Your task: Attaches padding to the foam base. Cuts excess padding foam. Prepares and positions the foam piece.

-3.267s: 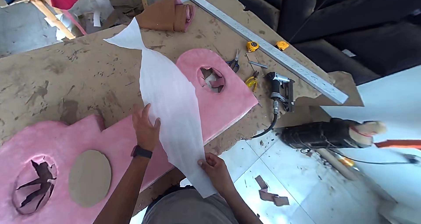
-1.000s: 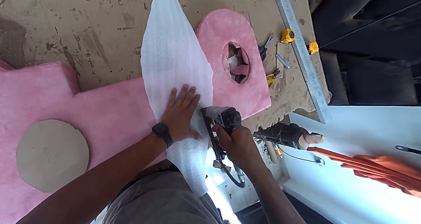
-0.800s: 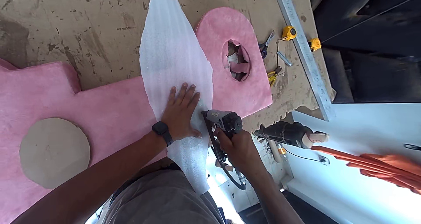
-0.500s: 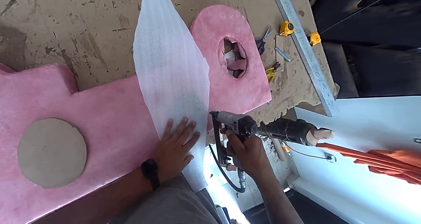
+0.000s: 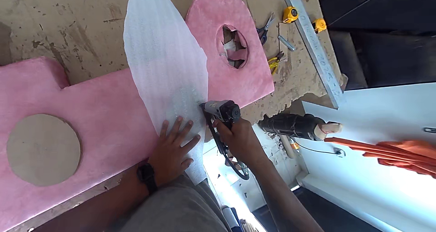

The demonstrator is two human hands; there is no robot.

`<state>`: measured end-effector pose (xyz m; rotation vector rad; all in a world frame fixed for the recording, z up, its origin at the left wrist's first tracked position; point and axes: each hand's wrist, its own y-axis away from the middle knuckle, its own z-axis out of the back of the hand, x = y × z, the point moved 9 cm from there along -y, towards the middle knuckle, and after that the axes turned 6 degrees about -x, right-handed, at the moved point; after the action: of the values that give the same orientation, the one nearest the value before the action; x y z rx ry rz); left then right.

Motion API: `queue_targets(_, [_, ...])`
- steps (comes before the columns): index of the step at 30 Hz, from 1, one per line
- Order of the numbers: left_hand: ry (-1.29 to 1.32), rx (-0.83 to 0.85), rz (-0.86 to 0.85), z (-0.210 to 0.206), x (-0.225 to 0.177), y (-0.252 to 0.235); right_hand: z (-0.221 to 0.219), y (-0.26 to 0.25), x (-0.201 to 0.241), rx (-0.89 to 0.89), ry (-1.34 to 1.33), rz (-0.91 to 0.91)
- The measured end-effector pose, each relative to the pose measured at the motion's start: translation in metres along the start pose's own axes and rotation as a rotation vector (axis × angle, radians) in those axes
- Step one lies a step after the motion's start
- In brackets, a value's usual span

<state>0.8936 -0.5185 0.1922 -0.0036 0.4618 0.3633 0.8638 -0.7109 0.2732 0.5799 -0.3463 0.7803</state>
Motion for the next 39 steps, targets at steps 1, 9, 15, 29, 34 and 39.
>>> queue_targets(1, [0.002,-0.021,0.011,-0.001,0.000,0.001,0.001,0.004,-0.001,0.008,-0.004,-0.003])
queue_targets(9, [0.009,-0.047,0.058,-0.008,-0.002,0.012,-0.015,0.040,-0.016,0.039,-0.005,-0.024])
queue_targets(15, [0.005,-0.051,0.059,-0.009,0.000,0.015,-0.027,0.063,-0.020,0.041,0.029,-0.026])
queue_targets(29, [0.020,-0.065,0.075,-0.002,0.020,0.056,-0.044,0.087,0.009,0.062,0.025,0.035])
queue_targets(34, [0.026,-0.032,0.100,0.000,0.035,0.080,-0.055,0.089,0.014,0.086,0.069,0.032])
queue_targets(39, [0.023,-0.050,0.087,0.005,0.042,0.090,-0.056,0.085,0.038,0.073,0.066,0.062])
